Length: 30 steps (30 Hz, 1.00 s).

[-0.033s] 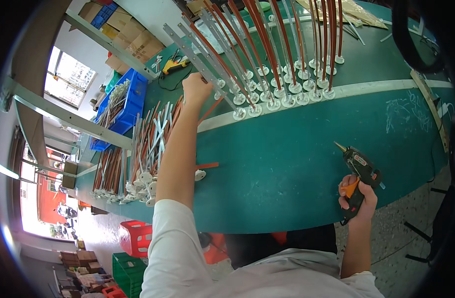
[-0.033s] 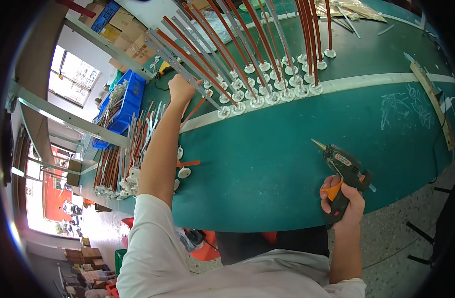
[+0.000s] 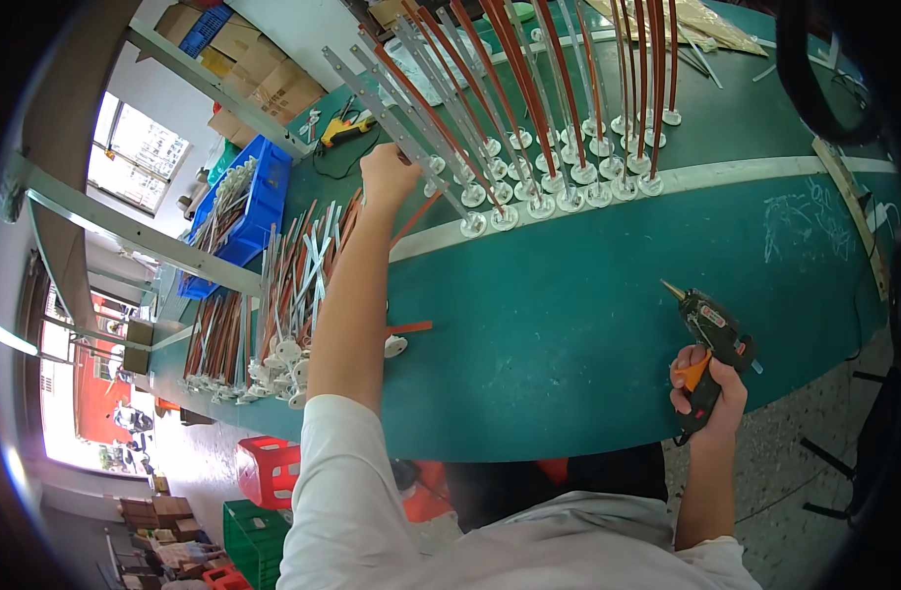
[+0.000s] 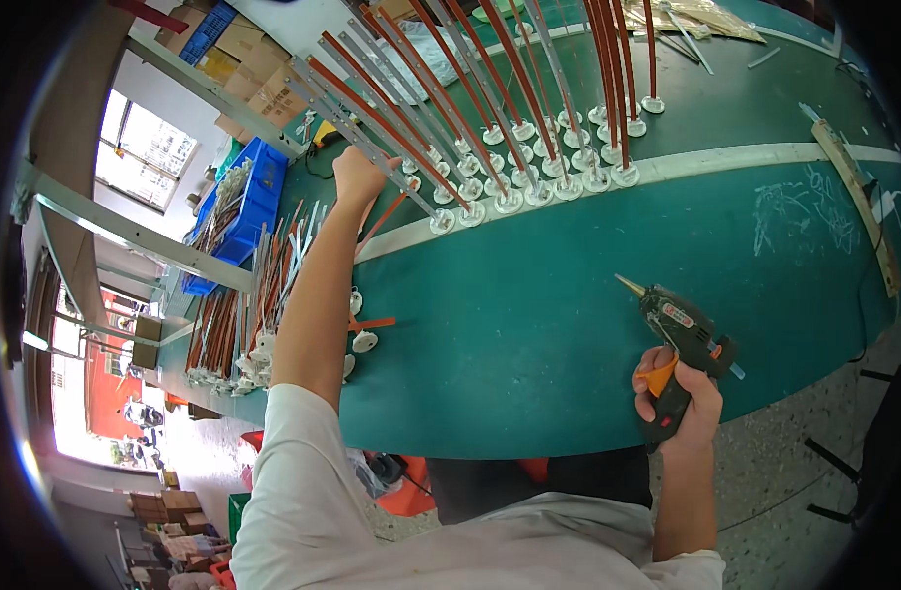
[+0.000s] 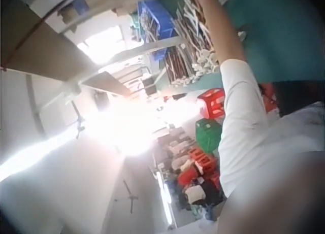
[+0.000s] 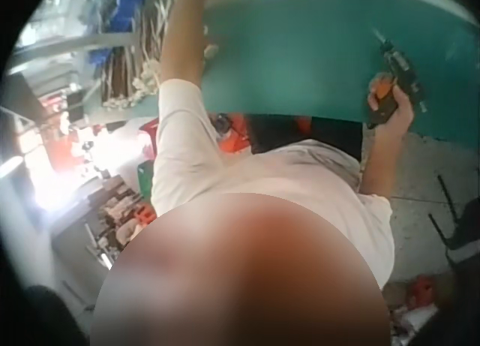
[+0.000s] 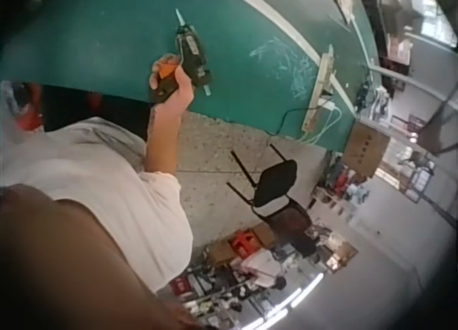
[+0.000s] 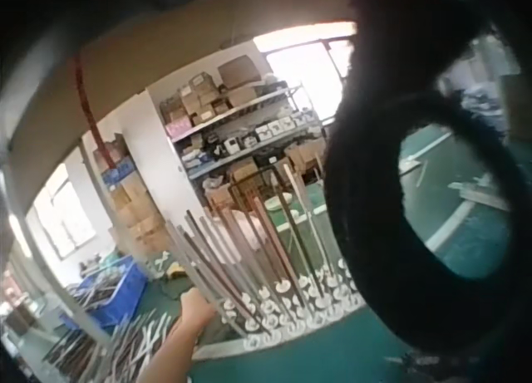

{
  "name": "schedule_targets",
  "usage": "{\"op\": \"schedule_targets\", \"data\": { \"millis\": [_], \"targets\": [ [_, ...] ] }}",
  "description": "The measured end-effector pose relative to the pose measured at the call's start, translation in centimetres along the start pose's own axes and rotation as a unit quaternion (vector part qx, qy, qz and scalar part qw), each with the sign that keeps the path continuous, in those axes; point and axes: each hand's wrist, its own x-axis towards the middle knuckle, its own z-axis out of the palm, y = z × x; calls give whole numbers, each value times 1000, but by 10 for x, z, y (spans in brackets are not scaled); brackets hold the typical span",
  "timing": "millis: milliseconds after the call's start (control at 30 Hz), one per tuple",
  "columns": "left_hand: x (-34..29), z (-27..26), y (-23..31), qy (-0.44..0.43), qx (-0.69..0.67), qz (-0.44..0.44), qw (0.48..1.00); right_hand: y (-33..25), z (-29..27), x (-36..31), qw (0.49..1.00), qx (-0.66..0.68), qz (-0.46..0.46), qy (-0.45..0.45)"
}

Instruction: Assembling plastic rods onto circular plastic bases using a hot glue gun.

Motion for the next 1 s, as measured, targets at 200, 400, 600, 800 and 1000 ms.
{"op": "schedule_targets", "data": {
  "millis": [200, 400, 600, 800, 1000],
  "targets": [
    [-6, -11, 13, -56, 43, -34, 997, 0, 2, 1, 1000, -5, 0, -2],
    [-7, -10, 7, -148, 131, -69, 978, 0, 5, 0, 1000, -9, -2, 0],
    [-3, -76, -27, -193, 244, -27, 950, -1, 4, 1, 1000, -22, -1, -9],
    [-63, -167, -59, -199, 196, 75, 957, 0, 3, 2, 999, -26, -15, -26],
    [-131, -202, -112, -114, 348, -40, 930, -1, 3, 2, 999, -23, -5, -30]
  ]
}}
